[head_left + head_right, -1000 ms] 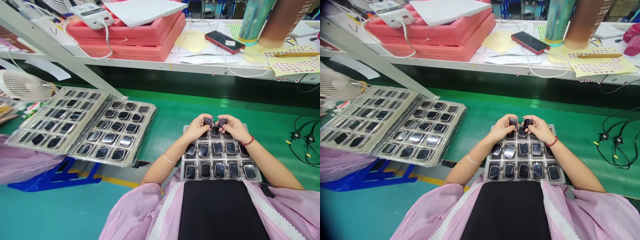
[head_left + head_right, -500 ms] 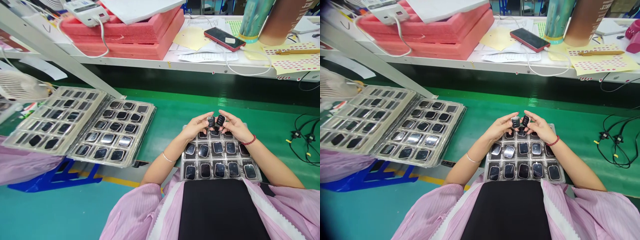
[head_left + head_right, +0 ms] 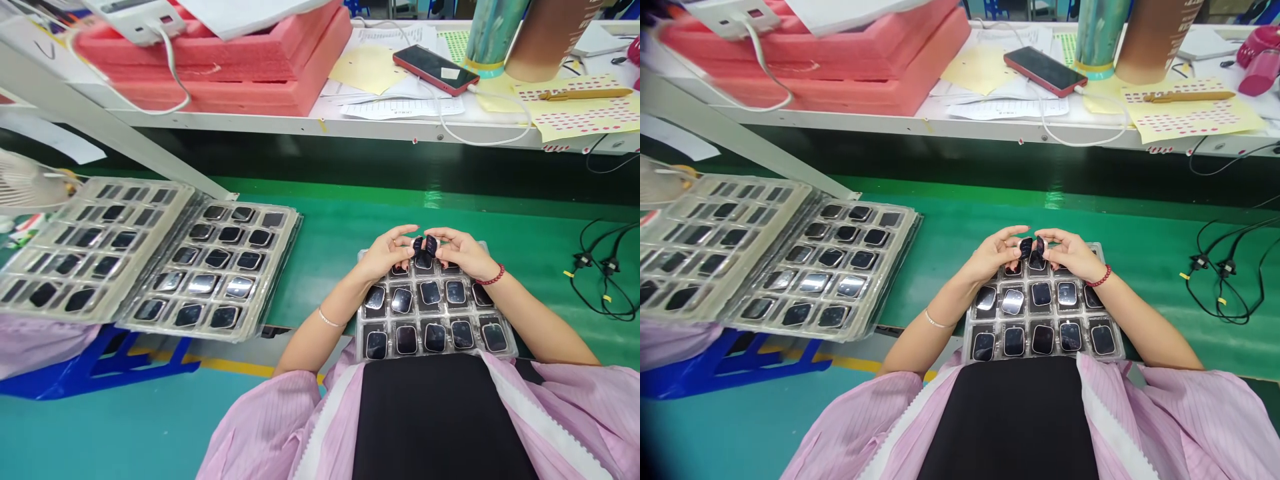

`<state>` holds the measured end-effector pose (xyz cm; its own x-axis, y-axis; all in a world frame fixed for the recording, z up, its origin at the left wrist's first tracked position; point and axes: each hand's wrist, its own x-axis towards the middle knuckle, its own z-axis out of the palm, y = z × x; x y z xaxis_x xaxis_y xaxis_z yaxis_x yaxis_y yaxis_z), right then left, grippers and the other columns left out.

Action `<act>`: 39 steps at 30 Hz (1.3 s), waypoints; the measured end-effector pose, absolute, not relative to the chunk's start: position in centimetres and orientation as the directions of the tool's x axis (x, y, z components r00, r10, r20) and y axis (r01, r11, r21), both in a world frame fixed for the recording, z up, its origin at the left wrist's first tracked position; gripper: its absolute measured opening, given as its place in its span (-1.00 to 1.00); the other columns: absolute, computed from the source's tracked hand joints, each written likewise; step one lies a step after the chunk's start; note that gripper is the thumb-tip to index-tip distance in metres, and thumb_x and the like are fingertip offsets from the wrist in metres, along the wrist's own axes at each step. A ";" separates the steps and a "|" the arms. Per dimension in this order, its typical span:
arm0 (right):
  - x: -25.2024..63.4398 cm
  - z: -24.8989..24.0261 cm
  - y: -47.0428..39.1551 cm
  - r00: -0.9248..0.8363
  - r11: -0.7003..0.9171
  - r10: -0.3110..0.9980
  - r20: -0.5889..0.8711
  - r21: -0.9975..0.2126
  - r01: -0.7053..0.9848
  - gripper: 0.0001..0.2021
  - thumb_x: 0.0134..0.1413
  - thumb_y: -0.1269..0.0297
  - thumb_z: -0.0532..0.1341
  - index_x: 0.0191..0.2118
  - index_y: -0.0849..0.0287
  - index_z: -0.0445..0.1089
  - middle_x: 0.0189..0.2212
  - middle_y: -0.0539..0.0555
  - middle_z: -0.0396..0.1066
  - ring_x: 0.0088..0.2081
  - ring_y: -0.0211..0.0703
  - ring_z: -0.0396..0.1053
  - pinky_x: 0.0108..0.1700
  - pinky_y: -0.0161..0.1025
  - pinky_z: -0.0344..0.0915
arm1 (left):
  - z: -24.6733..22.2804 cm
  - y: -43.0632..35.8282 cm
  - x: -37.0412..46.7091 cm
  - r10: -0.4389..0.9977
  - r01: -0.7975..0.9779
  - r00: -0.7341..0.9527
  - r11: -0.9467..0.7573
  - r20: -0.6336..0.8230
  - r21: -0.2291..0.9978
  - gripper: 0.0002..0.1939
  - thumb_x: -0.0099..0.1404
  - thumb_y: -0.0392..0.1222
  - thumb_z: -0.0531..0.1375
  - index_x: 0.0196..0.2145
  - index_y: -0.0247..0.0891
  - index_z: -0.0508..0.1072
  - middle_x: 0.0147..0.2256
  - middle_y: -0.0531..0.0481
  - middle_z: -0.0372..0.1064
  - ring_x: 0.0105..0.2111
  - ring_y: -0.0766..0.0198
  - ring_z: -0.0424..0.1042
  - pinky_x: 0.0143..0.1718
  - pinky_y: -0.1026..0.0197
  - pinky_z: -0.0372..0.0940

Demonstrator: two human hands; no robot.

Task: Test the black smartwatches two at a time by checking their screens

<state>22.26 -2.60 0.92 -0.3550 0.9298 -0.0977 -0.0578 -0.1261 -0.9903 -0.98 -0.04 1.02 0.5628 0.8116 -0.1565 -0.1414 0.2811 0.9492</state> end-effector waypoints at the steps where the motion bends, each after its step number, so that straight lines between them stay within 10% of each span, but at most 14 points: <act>1: 22.3 0.9 -2.6 -0.355 -0.127 0.929 -0.100 -0.991 -0.052 -0.47 0.00 0.14 0.48 0.10 0.13 0.46 -0.13 0.09 0.52 -0.56 -0.39 0.33 -0.49 -0.32 0.38 | 1.0 0.0 -1.0 0.813 -0.143 0.562 0.281 -0.156 0.949 -0.26 0.09 0.00 0.44 0.18 -0.23 0.34 -0.19 -0.04 0.49 -0.60 0.52 0.35 -0.59 0.37 0.17; 20: 22.2 1.1 -2.8 -0.340 -0.114 0.934 -0.109 -0.993 0.004 -0.47 -0.01 0.10 0.47 0.08 0.14 0.45 -0.44 -0.03 0.50 -0.60 -0.32 0.36 -0.53 -0.32 0.35 | 0.7 0.0 -1.1 0.803 -0.161 0.579 0.280 -0.139 0.946 -0.28 0.11 0.01 0.44 0.16 -0.24 0.36 -0.16 -0.06 0.48 -0.60 0.54 0.34 -0.57 0.37 0.20; 35: 21.7 1.2 -2.9 -0.295 -0.131 0.948 -0.115 -0.991 -0.033 -0.48 0.09 0.19 0.39 0.18 0.09 0.41 0.02 0.15 0.53 -0.18 -0.09 0.59 -0.25 -0.20 0.59 | 1.0 -0.4 -0.7 0.874 -0.119 0.481 0.141 -0.067 0.983 -0.51 0.23 -0.14 0.31 0.09 -0.27 0.41 -0.12 -0.12 0.53 -0.29 0.28 0.53 -0.39 0.33 0.38; 39: 21.4 1.3 -3.1 -0.320 -0.103 0.941 -0.106 -0.994 0.028 -0.59 0.06 0.31 0.34 0.07 0.13 0.46 -0.12 0.13 0.58 -0.30 -0.14 0.58 -0.32 -0.22 0.56 | 0.7 -0.5 -0.4 0.878 -0.066 0.474 0.108 -0.064 0.992 -0.61 0.17 -0.30 0.27 -0.02 -0.29 0.40 -0.23 -0.04 0.52 -0.39 0.36 0.49 -0.33 0.29 0.38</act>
<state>21.35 -3.05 1.26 -0.3200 0.9414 -0.1064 0.0284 -0.1028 -0.9943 -0.41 -0.55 0.70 0.4735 0.8785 -0.0638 -0.0659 0.1076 0.9920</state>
